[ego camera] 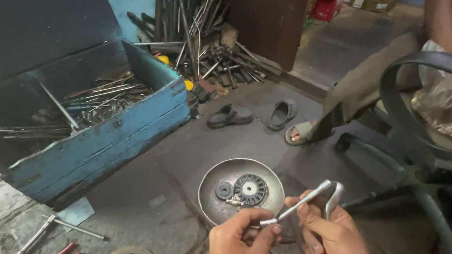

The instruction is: The recorder uses a screwdriver and a socket wrench to disassemble and reassemble components of an automotive alternator.

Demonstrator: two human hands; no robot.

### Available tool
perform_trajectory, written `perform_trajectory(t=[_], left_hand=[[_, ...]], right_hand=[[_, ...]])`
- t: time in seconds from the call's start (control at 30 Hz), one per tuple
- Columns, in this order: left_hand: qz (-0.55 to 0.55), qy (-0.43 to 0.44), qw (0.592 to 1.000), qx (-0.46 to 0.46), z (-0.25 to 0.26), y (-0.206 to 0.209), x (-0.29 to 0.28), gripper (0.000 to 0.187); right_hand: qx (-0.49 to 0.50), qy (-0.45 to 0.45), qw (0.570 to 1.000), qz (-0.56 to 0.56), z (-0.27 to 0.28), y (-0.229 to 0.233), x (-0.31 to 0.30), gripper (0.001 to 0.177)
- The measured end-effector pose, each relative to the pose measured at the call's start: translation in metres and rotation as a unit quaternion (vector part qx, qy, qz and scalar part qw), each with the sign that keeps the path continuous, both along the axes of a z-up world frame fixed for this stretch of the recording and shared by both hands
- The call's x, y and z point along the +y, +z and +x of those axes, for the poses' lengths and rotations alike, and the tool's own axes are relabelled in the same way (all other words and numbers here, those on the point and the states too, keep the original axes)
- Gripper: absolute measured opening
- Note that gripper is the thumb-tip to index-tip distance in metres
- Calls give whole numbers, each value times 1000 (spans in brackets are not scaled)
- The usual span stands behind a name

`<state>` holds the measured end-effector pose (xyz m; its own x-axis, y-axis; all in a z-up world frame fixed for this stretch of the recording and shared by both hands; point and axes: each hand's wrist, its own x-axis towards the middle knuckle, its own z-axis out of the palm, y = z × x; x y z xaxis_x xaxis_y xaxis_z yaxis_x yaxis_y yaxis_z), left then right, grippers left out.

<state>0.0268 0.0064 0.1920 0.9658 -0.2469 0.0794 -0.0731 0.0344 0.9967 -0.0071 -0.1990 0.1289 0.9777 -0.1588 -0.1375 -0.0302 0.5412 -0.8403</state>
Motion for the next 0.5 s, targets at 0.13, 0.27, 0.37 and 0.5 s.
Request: perform_trajectory(t=[0.13,0.27,0.37,0.5], left_hand=[[-80,-110,980,142,14,-30,-11,22],[-68,-133,979,139,26,-80,-25,24],[-135,-141,967,165,26,-87,-32,24],[-152,-65,974,154,19,-77,-33,21]], right_hand=[[123,-74,986,-80,7,40,13,16],[104,-41,993,-46,11,34,10,18],[144,-86,985,28,11,39,18,13],[42,-38,998,11,5,20,18,17]])
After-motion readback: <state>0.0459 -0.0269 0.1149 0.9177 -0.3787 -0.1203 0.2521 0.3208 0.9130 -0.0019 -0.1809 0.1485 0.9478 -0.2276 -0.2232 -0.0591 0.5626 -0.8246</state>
